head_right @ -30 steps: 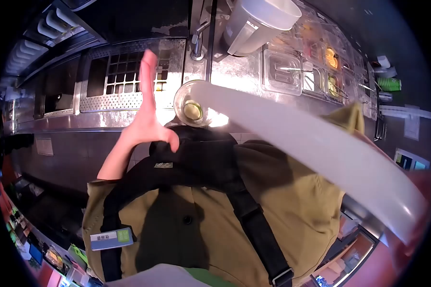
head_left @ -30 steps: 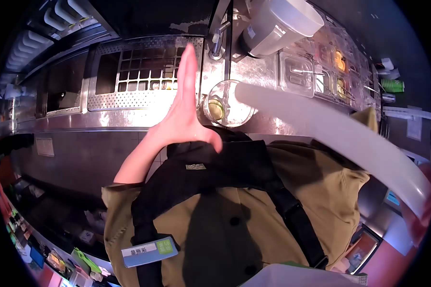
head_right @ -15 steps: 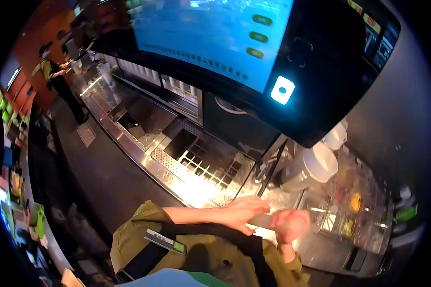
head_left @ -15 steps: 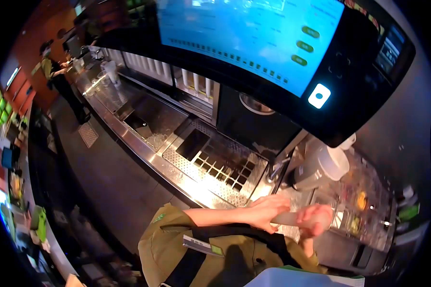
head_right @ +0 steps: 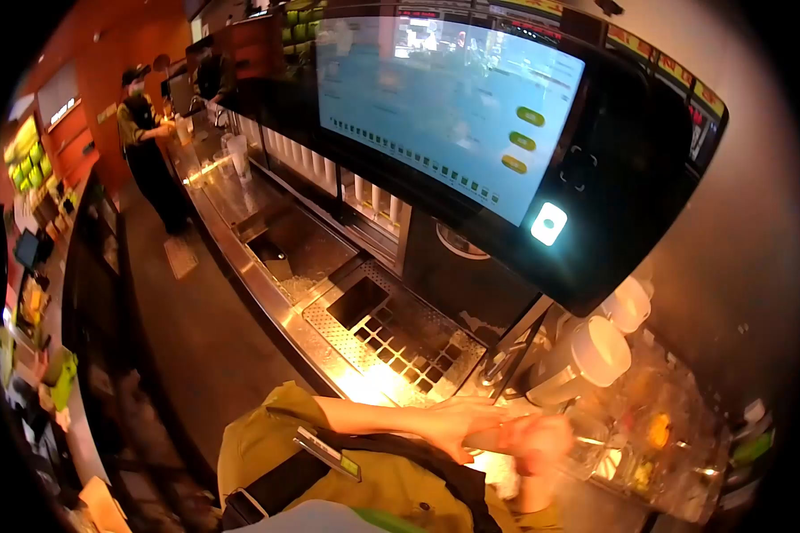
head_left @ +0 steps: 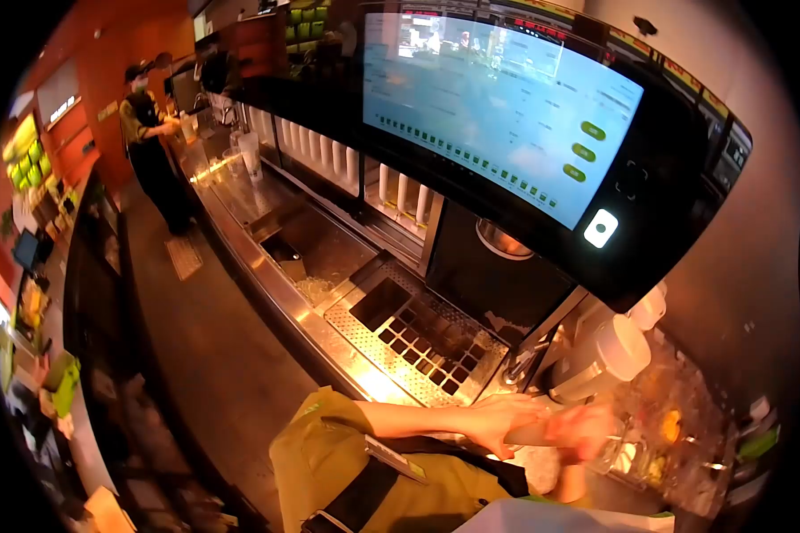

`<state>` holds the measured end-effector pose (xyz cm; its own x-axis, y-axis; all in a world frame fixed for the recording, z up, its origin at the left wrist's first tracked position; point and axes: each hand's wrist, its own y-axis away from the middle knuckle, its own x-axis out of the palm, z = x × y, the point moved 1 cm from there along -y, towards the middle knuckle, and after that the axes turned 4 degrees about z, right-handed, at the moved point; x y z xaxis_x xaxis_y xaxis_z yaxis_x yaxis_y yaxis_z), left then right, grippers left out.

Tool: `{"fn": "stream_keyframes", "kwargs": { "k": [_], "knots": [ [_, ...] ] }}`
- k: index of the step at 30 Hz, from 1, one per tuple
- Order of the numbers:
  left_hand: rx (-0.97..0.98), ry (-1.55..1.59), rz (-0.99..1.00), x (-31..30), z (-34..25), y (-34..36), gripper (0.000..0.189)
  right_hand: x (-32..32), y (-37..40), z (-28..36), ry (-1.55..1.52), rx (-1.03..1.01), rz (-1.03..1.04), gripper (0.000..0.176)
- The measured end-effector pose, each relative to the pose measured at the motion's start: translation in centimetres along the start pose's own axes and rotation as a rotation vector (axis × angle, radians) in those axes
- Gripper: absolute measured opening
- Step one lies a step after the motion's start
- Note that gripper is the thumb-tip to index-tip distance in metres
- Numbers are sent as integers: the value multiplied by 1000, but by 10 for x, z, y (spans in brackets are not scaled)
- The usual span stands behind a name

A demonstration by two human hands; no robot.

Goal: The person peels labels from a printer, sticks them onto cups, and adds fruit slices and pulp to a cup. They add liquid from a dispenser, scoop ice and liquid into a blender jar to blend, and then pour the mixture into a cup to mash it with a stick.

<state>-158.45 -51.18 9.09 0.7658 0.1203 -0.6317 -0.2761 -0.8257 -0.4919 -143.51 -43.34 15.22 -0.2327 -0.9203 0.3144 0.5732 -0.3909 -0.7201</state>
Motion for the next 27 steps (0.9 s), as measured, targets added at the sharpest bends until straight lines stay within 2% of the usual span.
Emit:
{"fn": "stream_keyframes", "kwargs": {
  "k": [3, 4, 7, 8, 9, 11, 13, 14, 15, 16, 17, 18, 21, 22, 23, 25, 27],
  "knots": [
    [-34, -62, 78, -1, 4, -4, 74, -1, -2, 4, 15, 13, 17, 36],
    [-148, -7, 232, -10, -3, -8, 80, -1, -1, 1, 29, 14, 28, 36],
    [-170, -81, 279, 3, 9, -3, 84, -1, 3, 9, 59, 23, 38, 38],
    [-27, -137, 119, 7, 7, 0, 82, -3, 3, 13, 68, 25, 40, 38],
    [-312, -58, 412, -15, -11, -13, 80, -1, 2, 14, 80, 31, 36, 39],
    [-8, 30, 117, 0, 1, -3, 75, 0, 2, 16, 116, 39, 48, 41],
    [-224, 54, 223, -9, -9, -5, 69, 1, 5, 23, 165, 47, 54, 42],
    [-79, -17, 125, -2, 0, -5, 72, 1, 5, 29, 198, 51, 59, 43],
    [-44, -5, 175, -8, -5, -8, 70, 3, 3, 33, 250, 59, 70, 44],
    [-243, -78, 373, 4, 3, -7, 61, 4, 2, 39, 288, 69, 80, 44],
    [-116, -126, 83, 9, 14, 1, 48, 5, -3, 43, 330, 71, 116, 45],
    [-7, -90, 22, 6, -2, -6, 45, 8, -7, 48, 363, 62, 157, 46],
    [-248, -36, 289, 2, 4, -5, 64, 11, -14, 72, 422, 25, 236, 49],
    [-85, -176, 164, 8, 10, -3, 65, 14, -17, 82, 432, 16, 263, 50],
    [-123, -144, 140, 4, 12, -4, 68, 18, -24, 88, 431, 13, 289, 51],
    [-437, -58, 438, -3, -4, -14, 75, 15, -27, 95, 425, 6, 323, 51],
    [-196, -123, 286, -1, 3, -10, 76, 14, -29, 98, 399, 1, 341, 49]
  ]
}}
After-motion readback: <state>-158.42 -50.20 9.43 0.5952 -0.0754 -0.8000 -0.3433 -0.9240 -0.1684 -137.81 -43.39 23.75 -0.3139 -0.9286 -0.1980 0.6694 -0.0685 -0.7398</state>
